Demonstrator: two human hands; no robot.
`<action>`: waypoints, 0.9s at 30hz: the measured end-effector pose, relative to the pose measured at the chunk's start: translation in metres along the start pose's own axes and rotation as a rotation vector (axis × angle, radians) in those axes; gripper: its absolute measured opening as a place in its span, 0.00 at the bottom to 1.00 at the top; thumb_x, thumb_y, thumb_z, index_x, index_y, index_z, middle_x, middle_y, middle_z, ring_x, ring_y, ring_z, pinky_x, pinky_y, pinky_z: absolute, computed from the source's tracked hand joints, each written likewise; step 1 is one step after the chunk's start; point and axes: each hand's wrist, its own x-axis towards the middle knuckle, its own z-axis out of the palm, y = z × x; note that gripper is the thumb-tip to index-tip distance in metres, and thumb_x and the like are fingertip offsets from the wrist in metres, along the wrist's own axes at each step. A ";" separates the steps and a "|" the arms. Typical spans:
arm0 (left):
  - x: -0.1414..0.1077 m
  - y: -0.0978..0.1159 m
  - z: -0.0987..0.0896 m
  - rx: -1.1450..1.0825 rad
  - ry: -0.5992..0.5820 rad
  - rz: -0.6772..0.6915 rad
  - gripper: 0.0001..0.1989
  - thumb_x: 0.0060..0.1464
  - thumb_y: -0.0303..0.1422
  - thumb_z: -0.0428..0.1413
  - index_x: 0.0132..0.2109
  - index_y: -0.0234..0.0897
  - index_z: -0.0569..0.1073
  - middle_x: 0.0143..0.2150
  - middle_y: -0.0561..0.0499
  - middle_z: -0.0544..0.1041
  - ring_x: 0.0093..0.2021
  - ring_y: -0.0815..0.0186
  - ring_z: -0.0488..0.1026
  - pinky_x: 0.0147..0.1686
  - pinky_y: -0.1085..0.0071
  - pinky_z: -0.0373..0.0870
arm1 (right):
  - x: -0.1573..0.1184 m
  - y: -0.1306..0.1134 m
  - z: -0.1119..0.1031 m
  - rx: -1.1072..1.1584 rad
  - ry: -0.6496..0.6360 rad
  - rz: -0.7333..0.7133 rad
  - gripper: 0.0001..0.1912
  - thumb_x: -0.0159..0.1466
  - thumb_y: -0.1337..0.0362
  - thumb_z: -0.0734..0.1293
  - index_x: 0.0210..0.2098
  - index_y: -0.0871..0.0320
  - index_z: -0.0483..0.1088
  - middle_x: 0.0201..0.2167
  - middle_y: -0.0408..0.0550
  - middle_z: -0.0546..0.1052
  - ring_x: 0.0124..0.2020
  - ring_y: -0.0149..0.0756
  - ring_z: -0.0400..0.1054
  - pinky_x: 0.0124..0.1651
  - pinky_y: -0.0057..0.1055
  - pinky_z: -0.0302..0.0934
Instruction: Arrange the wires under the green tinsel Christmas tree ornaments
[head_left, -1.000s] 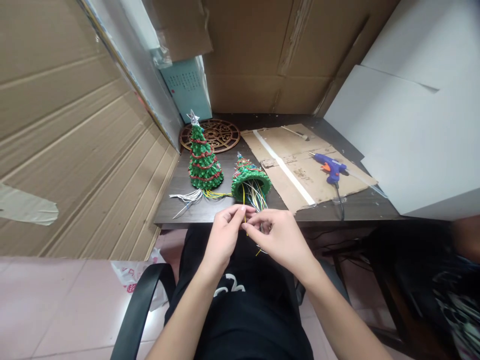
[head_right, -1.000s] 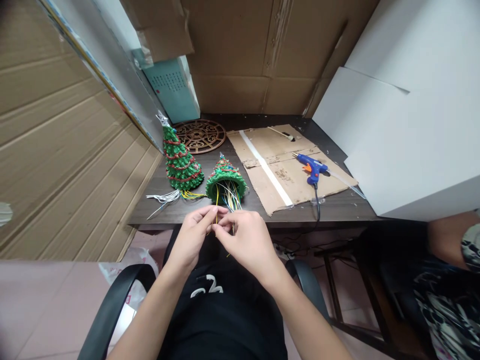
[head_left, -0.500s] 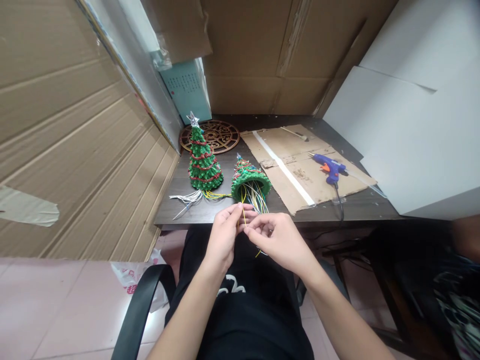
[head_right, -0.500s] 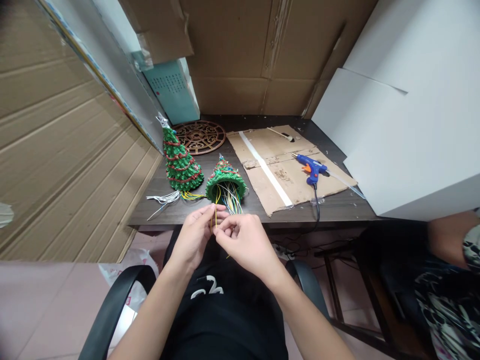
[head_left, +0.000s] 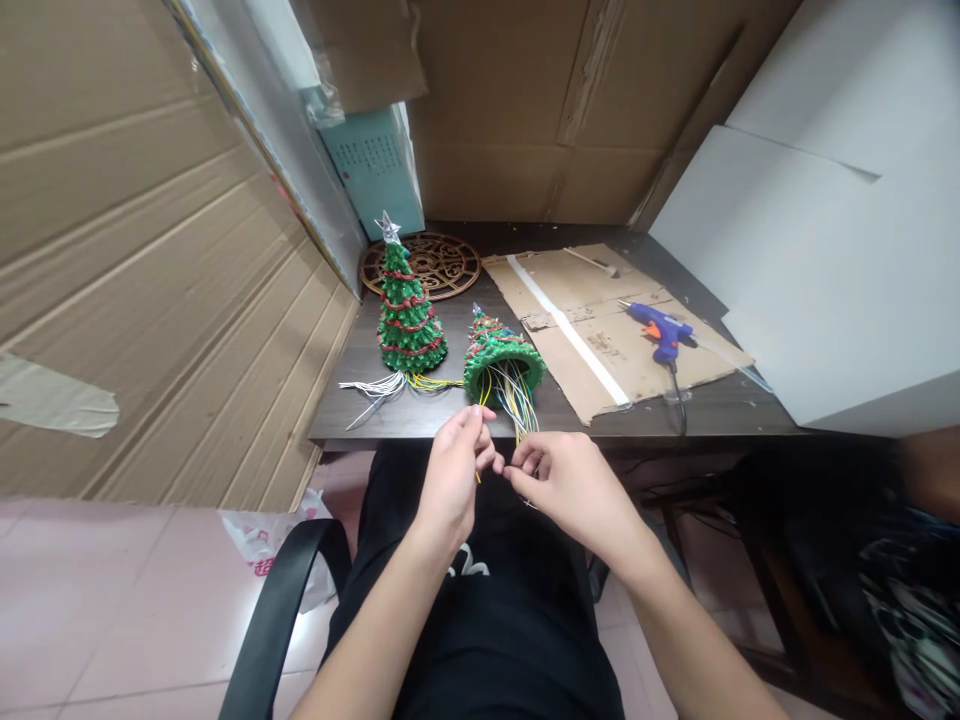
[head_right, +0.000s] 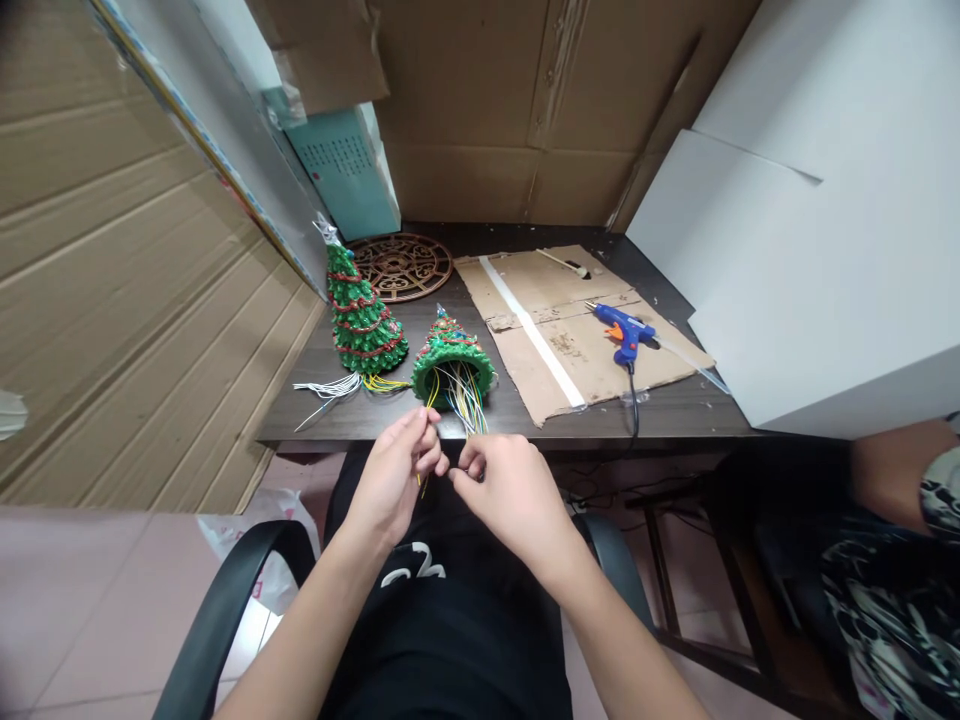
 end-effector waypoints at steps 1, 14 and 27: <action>-0.002 -0.001 0.000 0.014 -0.007 -0.003 0.16 0.59 0.44 0.62 0.39 0.35 0.70 0.23 0.63 0.52 0.20 0.77 0.49 0.23 0.78 0.59 | -0.001 0.000 0.001 -0.071 0.034 0.017 0.03 0.61 0.67 0.72 0.30 0.55 0.76 0.25 0.41 0.79 0.26 0.34 0.70 0.31 0.28 0.55; -0.011 -0.009 -0.017 0.149 -0.194 -0.110 0.18 0.62 0.45 0.58 0.43 0.30 0.76 0.29 0.51 0.75 0.27 0.69 0.73 0.36 0.69 0.74 | -0.004 0.010 0.012 -0.461 0.293 0.025 0.04 0.67 0.66 0.68 0.34 0.55 0.73 0.31 0.45 0.81 0.32 0.39 0.75 0.30 0.32 0.46; -0.016 -0.013 -0.015 0.081 -0.129 -0.110 0.12 0.60 0.40 0.57 0.38 0.34 0.70 0.23 0.63 0.50 0.21 0.76 0.44 0.22 0.77 0.49 | -0.006 0.006 -0.003 -0.192 0.261 0.024 0.06 0.63 0.64 0.69 0.29 0.54 0.76 0.24 0.40 0.78 0.26 0.36 0.73 0.33 0.31 0.59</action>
